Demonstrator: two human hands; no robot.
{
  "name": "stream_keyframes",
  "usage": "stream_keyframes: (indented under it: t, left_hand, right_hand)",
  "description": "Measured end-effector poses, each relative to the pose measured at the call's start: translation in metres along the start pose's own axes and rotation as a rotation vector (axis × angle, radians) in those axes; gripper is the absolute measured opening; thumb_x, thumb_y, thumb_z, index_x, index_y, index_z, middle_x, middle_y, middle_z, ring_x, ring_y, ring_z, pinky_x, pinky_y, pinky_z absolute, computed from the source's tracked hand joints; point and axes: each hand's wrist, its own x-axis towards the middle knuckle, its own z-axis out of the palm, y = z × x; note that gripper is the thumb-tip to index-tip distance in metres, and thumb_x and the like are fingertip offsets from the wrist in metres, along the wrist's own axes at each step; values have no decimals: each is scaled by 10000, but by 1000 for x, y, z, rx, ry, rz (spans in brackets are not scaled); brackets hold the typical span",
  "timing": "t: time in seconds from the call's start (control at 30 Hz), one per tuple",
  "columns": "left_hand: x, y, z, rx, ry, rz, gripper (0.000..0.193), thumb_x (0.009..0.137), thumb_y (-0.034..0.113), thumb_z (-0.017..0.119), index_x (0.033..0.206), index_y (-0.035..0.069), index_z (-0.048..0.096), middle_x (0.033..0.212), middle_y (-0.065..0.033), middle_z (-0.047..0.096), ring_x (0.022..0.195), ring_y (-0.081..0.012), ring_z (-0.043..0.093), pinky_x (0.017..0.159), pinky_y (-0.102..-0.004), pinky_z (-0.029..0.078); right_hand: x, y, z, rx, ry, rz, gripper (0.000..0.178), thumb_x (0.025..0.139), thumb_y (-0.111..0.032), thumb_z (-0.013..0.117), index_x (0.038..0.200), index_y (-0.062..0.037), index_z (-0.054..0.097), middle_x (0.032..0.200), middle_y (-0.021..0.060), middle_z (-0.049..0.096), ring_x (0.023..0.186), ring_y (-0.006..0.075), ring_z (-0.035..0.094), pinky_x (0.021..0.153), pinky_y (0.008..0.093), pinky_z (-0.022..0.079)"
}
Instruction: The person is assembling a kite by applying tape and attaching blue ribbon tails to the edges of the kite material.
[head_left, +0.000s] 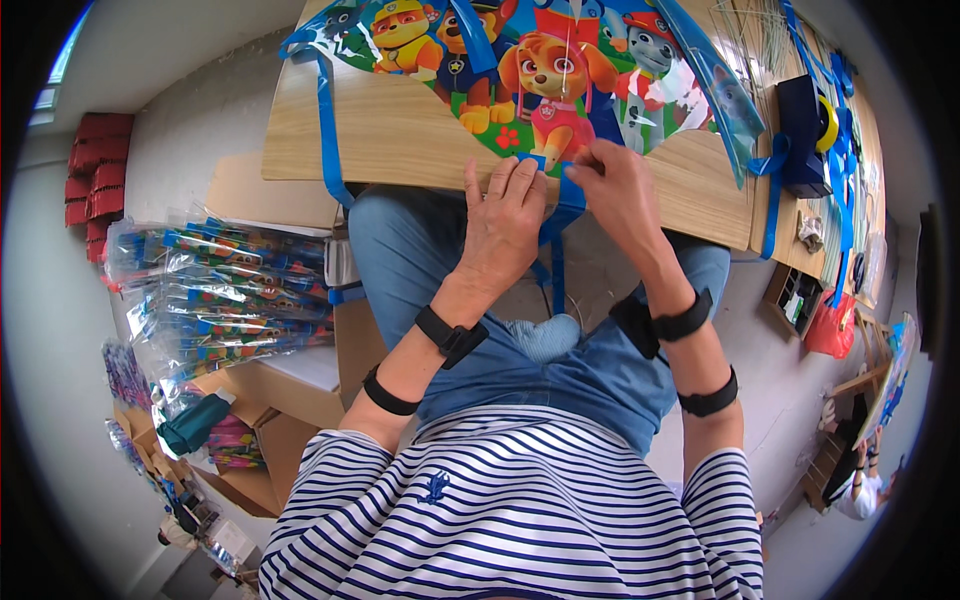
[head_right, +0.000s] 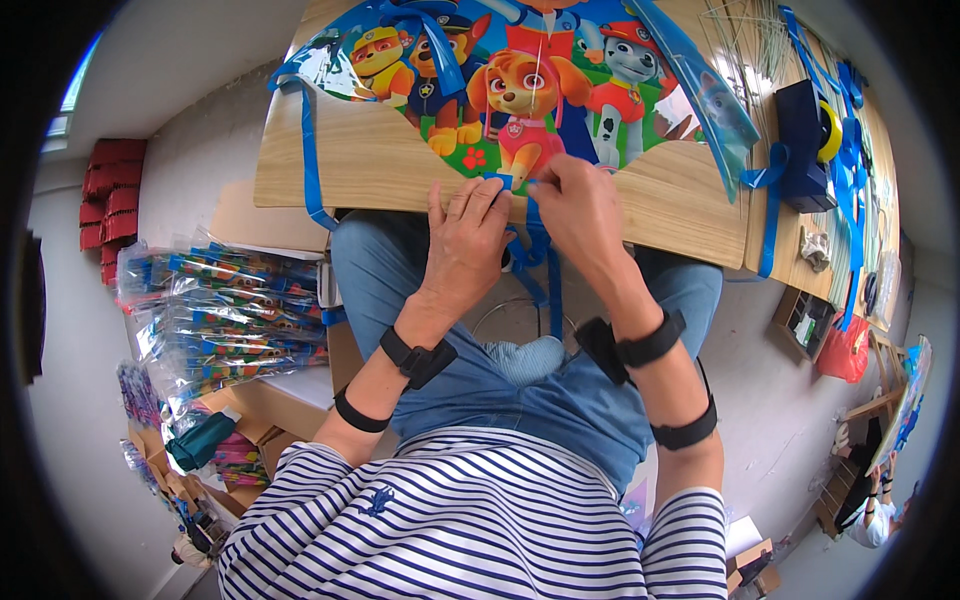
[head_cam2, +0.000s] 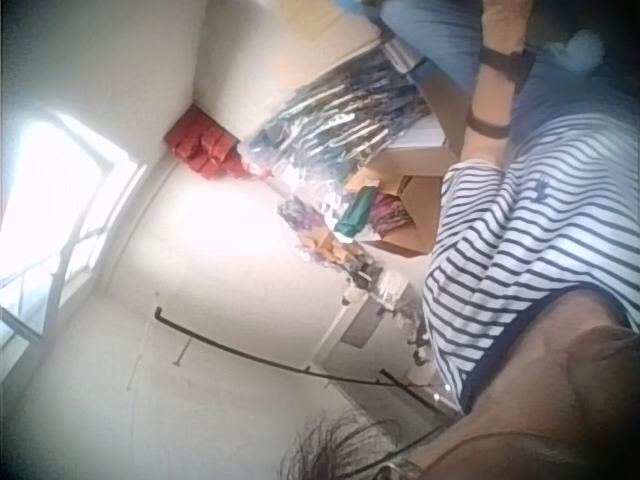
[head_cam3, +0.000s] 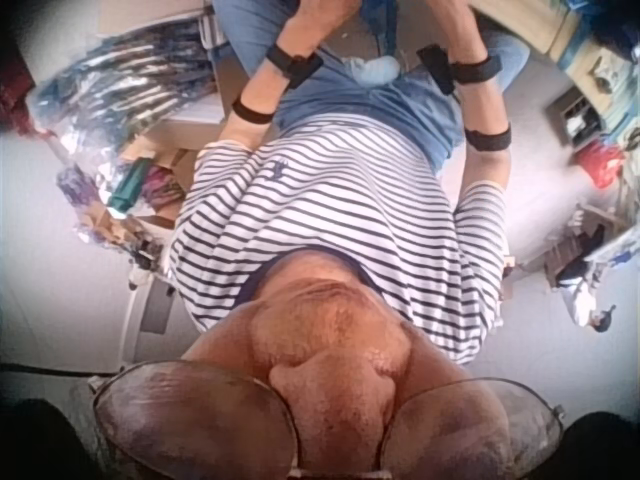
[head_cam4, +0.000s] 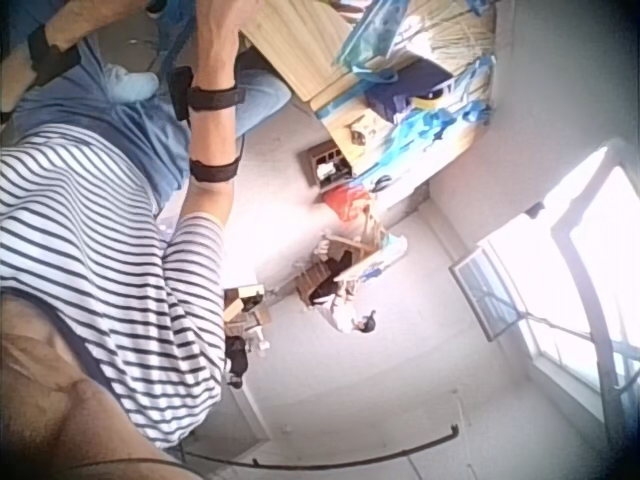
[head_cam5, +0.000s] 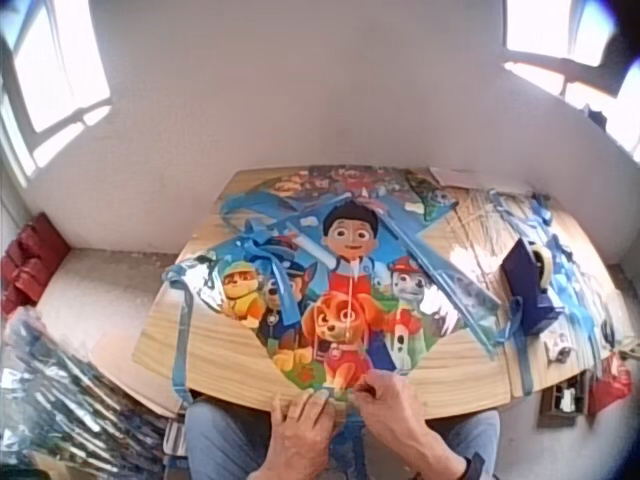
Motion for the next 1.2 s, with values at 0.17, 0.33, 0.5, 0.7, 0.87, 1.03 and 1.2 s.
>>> stream_keyframes:
  t: [0.17, 0.33, 0.5, 0.7, 0.87, 1.03, 1.2]
  left_hand:
    - [1, 2, -2, -51, 3, -16, 494, 719, 121, 759, 1177, 29, 600, 1281, -76, 531, 1233, -265, 484, 1079, -621, 255]
    - [0, 2, -3, -58, 14, -25, 505, 710, 121, 764, 1179, 29, 599, 1291, -74, 526, 1233, -271, 485, 1078, -633, 255]
    - [-2, 2, 0, -45, 25, -25, 536, 697, 113, 771, 1197, 31, 595, 1293, -79, 523, 1233, -283, 486, 1074, -638, 260]
    - [-3, 4, 3, -56, 41, -36, 541, 696, 106, 773, 1200, 33, 591, 1287, -81, 521, 1242, -279, 483, 1070, -638, 268]
    - [-2, 3, 3, -54, 33, -39, 539, 697, 102, 771, 1201, 36, 591, 1290, -82, 520, 1250, -277, 480, 1071, -637, 267]
    - [-6, 6, -5, -87, 30, -42, 537, 693, 106, 772, 1195, 29, 596, 1299, -81, 524, 1257, -275, 473, 1090, -615, 252]
    - [-13, 12, -15, -143, 5, -74, 544, 692, 122, 774, 1195, 5, 605, 1306, -88, 539, 1217, -274, 484, 1103, -576, 245]
  right_hand:
    - [35, 3, 21, -116, 1, -110, 112, 721, -125, 687, 752, -20, 664, 765, 182, 673, 771, 373, 660, 665, 442, 506]
    - [43, -1, 29, -210, -46, -101, 105, 696, -136, 694, 745, -45, 672, 750, 185, 672, 775, 375, 667, 664, 445, 518]
    - [43, -2, 32, -252, -44, -89, 93, 686, -132, 697, 740, -60, 675, 743, 185, 671, 756, 380, 667, 646, 448, 517]
    - [42, -1, 31, -247, -13, -104, 70, 706, -125, 660, 736, -64, 677, 743, 174, 671, 744, 379, 663, 630, 447, 512]
    - [42, 1, 32, -244, -22, -125, 66, 717, -124, 655, 738, -67, 681, 745, 175, 672, 741, 376, 663, 631, 448, 512]
    - [41, -4, 31, -264, -39, -106, 89, 716, -147, 708, 742, -66, 682, 754, 173, 677, 750, 369, 668, 638, 440, 515]
    - [43, -2, 32, -277, -53, -64, 177, 679, -143, 777, 752, -42, 651, 732, 121, 670, 730, 314, 656, 627, 406, 479]
